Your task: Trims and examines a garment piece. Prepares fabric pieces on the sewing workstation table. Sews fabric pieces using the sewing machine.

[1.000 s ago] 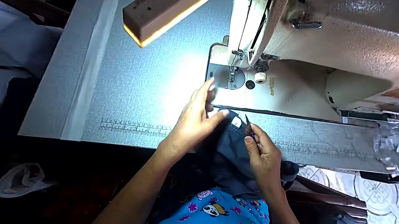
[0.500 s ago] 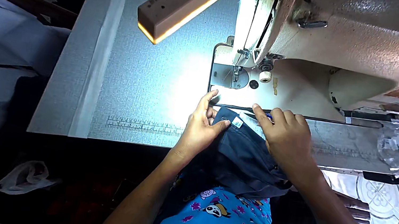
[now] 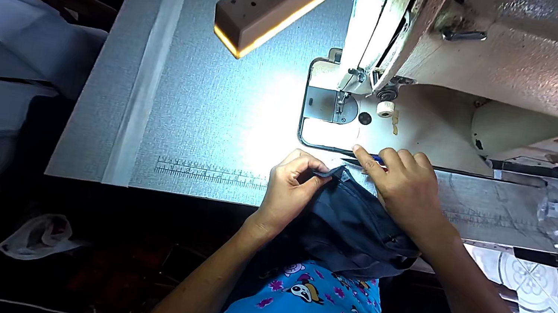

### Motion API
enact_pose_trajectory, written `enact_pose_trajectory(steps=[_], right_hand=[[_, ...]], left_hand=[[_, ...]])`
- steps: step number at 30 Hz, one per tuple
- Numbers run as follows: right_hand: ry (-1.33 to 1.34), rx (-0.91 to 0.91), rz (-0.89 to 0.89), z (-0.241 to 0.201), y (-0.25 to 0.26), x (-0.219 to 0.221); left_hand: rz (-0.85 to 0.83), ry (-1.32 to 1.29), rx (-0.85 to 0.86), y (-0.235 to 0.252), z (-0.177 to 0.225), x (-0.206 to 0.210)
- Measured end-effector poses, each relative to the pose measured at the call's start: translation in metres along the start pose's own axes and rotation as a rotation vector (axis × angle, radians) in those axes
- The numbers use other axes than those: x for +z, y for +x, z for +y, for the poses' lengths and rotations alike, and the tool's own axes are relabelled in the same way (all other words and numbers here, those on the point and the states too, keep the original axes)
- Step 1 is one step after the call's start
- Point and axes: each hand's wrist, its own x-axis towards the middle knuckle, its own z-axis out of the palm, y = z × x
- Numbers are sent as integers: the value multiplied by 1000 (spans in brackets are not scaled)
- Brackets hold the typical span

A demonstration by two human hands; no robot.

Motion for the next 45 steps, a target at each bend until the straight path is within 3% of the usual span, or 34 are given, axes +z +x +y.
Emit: enact_pose_trajectory(steps=[6, 12, 16, 19, 22, 24, 26, 28, 30, 33, 35, 37, 39, 41, 45], right_hand=[[98, -206, -5, 4, 6, 13], [213, -240, -2, 11, 7, 17], [251, 43, -77, 24, -8, 12], [112, 322, -88, 43, -25, 10], [67, 502, -94, 47, -33, 5], [142, 396, -4, 30, -23, 0], [319, 137, 59, 2, -10, -1], [491, -48, -20, -18, -4, 0], [529, -61, -117, -18, -11, 1], [352, 134, -136, -6, -43, -15], [322, 286, -42, -5, -64, -31], [565, 326, -1, -18, -79, -49], [894, 274, -169, -37, -83, -62], [975, 320, -282, -52, -88, -62], [937, 749, -305, -64, -110, -55]], left_hand=[[37, -7, 28, -4, -4, 1], [43, -72, 40, -5, -5, -1], [57, -117, 63, -6, -6, -1], [24, -113, 82, -7, -4, -3], [-29, -158, 9, -12, 4, 0], [-54, -168, -2, -14, 7, 3], [-116, -175, 31, -18, 14, 5], [-249, -207, 121, -23, 28, 2], [-377, -248, 184, -33, 48, -5], [-462, -368, 202, -52, 74, -14], [-462, -435, 221, -59, 85, -20], [-452, -464, 244, -62, 97, -26], [-448, -471, 279, -60, 111, -35], [-487, -498, 285, -63, 126, -46], [-627, -601, 163, -92, 124, -52]])
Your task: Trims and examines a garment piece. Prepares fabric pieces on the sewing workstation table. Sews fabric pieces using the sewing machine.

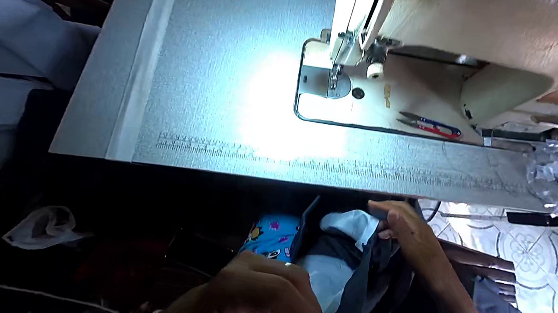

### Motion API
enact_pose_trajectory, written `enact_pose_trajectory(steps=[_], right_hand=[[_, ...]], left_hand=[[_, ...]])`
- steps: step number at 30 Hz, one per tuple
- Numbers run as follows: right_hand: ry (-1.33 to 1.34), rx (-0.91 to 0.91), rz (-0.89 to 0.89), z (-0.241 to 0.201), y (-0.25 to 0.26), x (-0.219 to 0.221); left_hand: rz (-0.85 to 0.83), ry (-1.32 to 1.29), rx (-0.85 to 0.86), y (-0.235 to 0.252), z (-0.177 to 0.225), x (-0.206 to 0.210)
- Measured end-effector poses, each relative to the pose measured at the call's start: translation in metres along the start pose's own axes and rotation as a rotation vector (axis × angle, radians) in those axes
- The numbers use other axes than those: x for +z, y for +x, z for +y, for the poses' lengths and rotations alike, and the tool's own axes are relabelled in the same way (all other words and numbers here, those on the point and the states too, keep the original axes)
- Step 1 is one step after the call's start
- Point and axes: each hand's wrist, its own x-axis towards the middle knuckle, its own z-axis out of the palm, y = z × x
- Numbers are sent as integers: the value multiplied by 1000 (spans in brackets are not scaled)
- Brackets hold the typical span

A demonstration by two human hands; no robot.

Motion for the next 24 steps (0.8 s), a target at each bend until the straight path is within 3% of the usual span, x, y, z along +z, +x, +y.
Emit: enact_pose_trajectory(steps=[2, 5, 8, 10, 13, 15, 17, 18, 20, 22, 24], right_hand=[[-64, 113, 70, 15, -3, 14], [-9, 308, -134, 27, -3, 23], [-35, 336, -204, 30, -3, 27], [-183, 184, -84, 27, -7, 28], [-464, -324, 294, 3, -14, 13], [-377, -533, 405, -27, -21, -13], [-81, -605, 340, -38, -23, -31], [64, -552, 343, -32, -20, -29], [237, -252, 353, -8, -13, -2], [317, 84, 179, 0, -7, 31], [448, 280, -3, -4, -5, 47]], left_hand=[[-8, -28, -34, -13, -13, 9], [-5, 94, -19, -22, -33, 15], [-82, 335, -71, -31, -52, 7], [-98, 439, -101, -37, -64, 7], [-11, 470, -38, -36, -62, 9], [48, 406, 7, -31, -42, 2], [89, 282, 16, -26, -17, -9], [102, 243, 13, -25, -7, -14], [110, 224, 22, -24, -3, -24], [108, 283, 6, -26, -5, -29], [59, 256, -26, -29, -6, -31]])
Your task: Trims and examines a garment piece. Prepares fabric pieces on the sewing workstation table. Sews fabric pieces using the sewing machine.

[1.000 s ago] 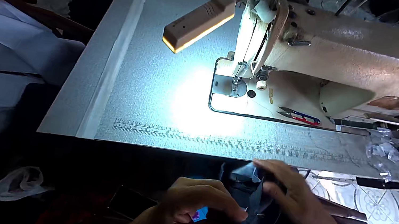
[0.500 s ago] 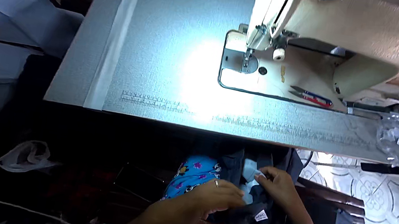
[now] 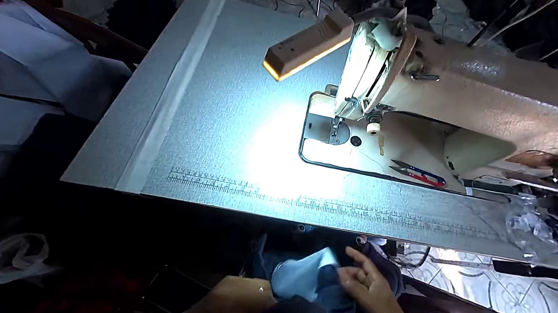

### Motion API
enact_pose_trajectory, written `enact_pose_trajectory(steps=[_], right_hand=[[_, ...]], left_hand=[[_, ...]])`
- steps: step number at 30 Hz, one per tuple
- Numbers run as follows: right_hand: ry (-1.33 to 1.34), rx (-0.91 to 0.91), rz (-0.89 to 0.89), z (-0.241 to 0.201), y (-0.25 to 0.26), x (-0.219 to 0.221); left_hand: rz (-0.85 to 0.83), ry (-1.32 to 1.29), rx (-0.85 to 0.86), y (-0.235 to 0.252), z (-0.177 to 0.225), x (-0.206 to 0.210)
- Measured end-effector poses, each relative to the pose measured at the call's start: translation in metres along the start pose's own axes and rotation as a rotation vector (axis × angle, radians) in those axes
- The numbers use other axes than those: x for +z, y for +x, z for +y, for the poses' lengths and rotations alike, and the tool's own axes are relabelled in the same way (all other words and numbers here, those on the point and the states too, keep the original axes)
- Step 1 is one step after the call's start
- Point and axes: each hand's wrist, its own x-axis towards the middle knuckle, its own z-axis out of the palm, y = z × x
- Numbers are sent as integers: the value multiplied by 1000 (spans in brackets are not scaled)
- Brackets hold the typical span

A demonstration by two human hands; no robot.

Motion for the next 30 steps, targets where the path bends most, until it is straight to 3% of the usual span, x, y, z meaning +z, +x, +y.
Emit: enact_pose_trajectory(steps=[1, 3, 5, 7, 9, 11, 13, 15, 17, 20, 22, 24, 25, 26, 27, 28, 30], right_hand=[[-2, -38, -20, -1, -1, 3], [-243, -430, 91, -13, -2, 3], [-561, -848, 323, -43, -3, 2], [-727, -1073, 435, -69, -6, 9], [-823, -1227, 369, -77, -10, 23], [-940, -1343, 153, -70, -11, 39], [-982, -1427, -64, -58, -8, 51], [-826, -1398, -249, -53, -6, 49], [-470, -1208, -328, -59, -2, 34], [-280, -862, -409, -62, 19, 9], [-326, -729, -616, -40, 34, 5], [-417, -573, -775, -18, 38, 6], [-473, -547, -762, -14, 38, 6], [-509, -563, -684, -18, 36, 3], [-552, -615, -546, -29, 33, -3], [-620, -697, -361, -45, 29, -7], [-760, -853, 27, -84, 19, -10]], left_hand=[[-29, -21, -27, -1, 0, 1], [-30, 37, -143, -2, 1, 4], [42, 180, -366, -1, -7, 10], [102, 183, -630, 8, -22, 12], [221, -105, -776, 18, -36, 9], [324, -497, -812, 23, -36, 7], [376, -545, -820, 24, -34, 11], [364, -262, -731, 17, -41, 17], [360, -6, -502, 8, -37, 12], [445, 227, -146, 4, 15, -17], [712, 280, -103, -2, 61, -42], [1024, 445, -28, -14, 78, -89], [962, 541, 137, -20, 71, -130], [784, 626, 337, -16, 57, -179], [707, 658, 435, 2, 51, -210], [792, 605, 409, 31, 57, -214], [1097, 415, 35, 91, 98, -192]])
